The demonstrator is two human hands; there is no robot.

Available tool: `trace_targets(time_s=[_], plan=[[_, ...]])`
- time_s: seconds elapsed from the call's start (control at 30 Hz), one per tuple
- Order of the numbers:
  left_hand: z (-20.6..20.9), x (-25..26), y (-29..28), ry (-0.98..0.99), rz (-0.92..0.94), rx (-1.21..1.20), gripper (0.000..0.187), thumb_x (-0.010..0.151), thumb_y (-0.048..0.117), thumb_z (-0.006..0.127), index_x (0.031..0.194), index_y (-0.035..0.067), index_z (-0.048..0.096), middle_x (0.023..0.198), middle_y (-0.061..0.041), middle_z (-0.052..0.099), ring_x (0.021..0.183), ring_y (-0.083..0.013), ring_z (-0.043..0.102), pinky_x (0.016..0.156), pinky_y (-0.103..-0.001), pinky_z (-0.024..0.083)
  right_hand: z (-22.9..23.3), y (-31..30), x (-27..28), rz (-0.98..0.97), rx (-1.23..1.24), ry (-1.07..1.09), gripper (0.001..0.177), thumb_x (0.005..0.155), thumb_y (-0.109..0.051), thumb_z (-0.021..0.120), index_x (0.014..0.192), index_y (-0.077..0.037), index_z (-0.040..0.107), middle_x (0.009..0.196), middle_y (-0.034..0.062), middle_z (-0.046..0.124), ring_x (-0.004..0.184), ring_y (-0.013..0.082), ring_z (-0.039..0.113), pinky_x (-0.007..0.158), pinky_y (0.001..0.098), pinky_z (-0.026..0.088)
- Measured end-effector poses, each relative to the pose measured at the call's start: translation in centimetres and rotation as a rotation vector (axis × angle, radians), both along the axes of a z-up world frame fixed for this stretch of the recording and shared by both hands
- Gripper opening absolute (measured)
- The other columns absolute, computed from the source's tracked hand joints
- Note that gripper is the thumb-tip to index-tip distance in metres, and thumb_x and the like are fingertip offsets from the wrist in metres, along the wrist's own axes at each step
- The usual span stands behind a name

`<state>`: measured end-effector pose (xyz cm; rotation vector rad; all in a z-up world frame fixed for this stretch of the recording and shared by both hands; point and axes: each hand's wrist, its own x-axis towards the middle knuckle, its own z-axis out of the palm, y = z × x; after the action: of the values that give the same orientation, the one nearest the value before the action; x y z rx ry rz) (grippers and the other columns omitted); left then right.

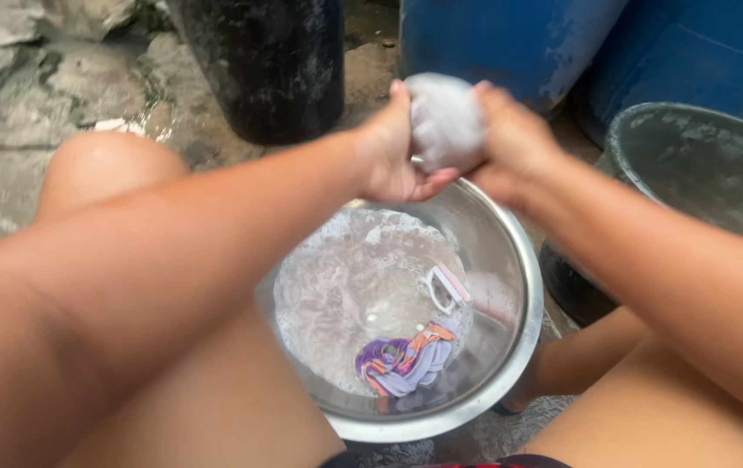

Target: The person washes several items of clothing by hand in a large metal basin filled with soapy water, scrubbing different parts of the garments, wringing them out, and then moving them to a bucket.

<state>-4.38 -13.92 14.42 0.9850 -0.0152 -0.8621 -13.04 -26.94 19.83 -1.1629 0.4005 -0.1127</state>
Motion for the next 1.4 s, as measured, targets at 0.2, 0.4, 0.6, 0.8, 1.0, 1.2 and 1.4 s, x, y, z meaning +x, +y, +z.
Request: trace_targets(time_s=[0.2,0.4,0.6,0.8,1.0,1.2,1.4], plan=[[-4.3,1.2,-1.0,-0.514,0.333,0.652,0.086,0.096,0.077,0.014,0.112,0.015,0.072,0.084,-0.003,0.066,0.067,-0.0149,0.053,0.055,-0.031,0.039,-3.3,1.3,-2.6,0.353,-0.190,-0.020,0.038,0.093,-0.035,0.061,0.126,-0.020,0.055,0.120,0.0049,0.062,0.105,0.0201,0.061,0.079,0.0413,0.051],[0.0,-1.7,-0.7,-0.458,-0.043,0.601,0.078,0.098,0.071,0.025,0.118,0.006,0.062,0.076,-0.007,0.055,0.059,-0.0169,0.048,0.051,-0.033,0.042,-3.5,-4.3,-3.0,0.273,-0.024,0.087,0.044,0.089,-0.039,0.067,0.127,-0.016,0.060,0.116,0.0041,0.066,0.101,0.0176,0.064,0.070,0.0310,0.051],[1.5,-2.0,1.8,-0.668,-0.600,0.986,0.072,0.099,0.063,0.045,0.131,0.001,0.063,0.102,-0.013,0.073,0.070,-0.0178,0.066,0.060,-0.030,0.053,-8.0,-7.3,-0.9,0.096,0.048,0.436,0.046,0.095,-0.049,0.066,0.126,-0.014,0.064,0.111,0.0103,0.067,0.085,0.0179,0.064,0.054,0.0237,0.052],[3.8,1.3,10.1,-0.674,-0.327,1.302,0.065,0.092,0.062,0.057,0.126,0.007,0.064,0.111,-0.013,0.075,0.070,-0.0235,0.069,0.058,-0.035,0.052,-11.6,-4.1,5.9,0.095,0.252,0.580,0.035,0.095,-0.048,0.060,0.108,-0.018,0.072,0.093,0.0055,0.073,0.073,0.0220,0.067,0.046,0.0277,0.049],[5.3,2.9,19.6,-0.565,0.452,1.308,0.052,0.094,0.048,0.066,0.097,-0.004,0.073,0.087,-0.016,0.074,0.065,-0.0250,0.067,0.058,-0.039,0.053,0.6,4.4,21.4,0.484,0.594,-0.013,0.036,0.095,-0.045,0.061,0.113,-0.015,0.069,0.111,0.0117,0.071,0.095,0.0361,0.067,0.071,0.0498,0.057],[4.1,1.0,22.2,-0.556,0.399,1.214,0.041,0.091,0.040,0.068,0.091,-0.001,0.073,0.081,-0.009,0.073,0.066,-0.0216,0.069,0.059,-0.038,0.056,8.0,9.3,22.4,0.445,-0.123,-0.193,0.049,0.096,-0.029,0.055,0.140,-0.011,0.043,0.138,0.0279,0.054,0.117,0.0444,0.063,0.103,0.0580,0.056],[1.5,0.2,21.5,-0.453,0.376,1.054,0.038,0.091,0.042,0.067,0.108,0.009,0.072,0.091,-0.004,0.074,0.067,-0.0189,0.067,0.060,-0.035,0.057,-13.2,5.4,15.5,0.588,-0.358,0.346,0.032,0.099,-0.035,0.056,0.108,-0.006,0.068,0.104,0.0131,0.072,0.094,0.0265,0.068,0.087,0.0425,0.056]])
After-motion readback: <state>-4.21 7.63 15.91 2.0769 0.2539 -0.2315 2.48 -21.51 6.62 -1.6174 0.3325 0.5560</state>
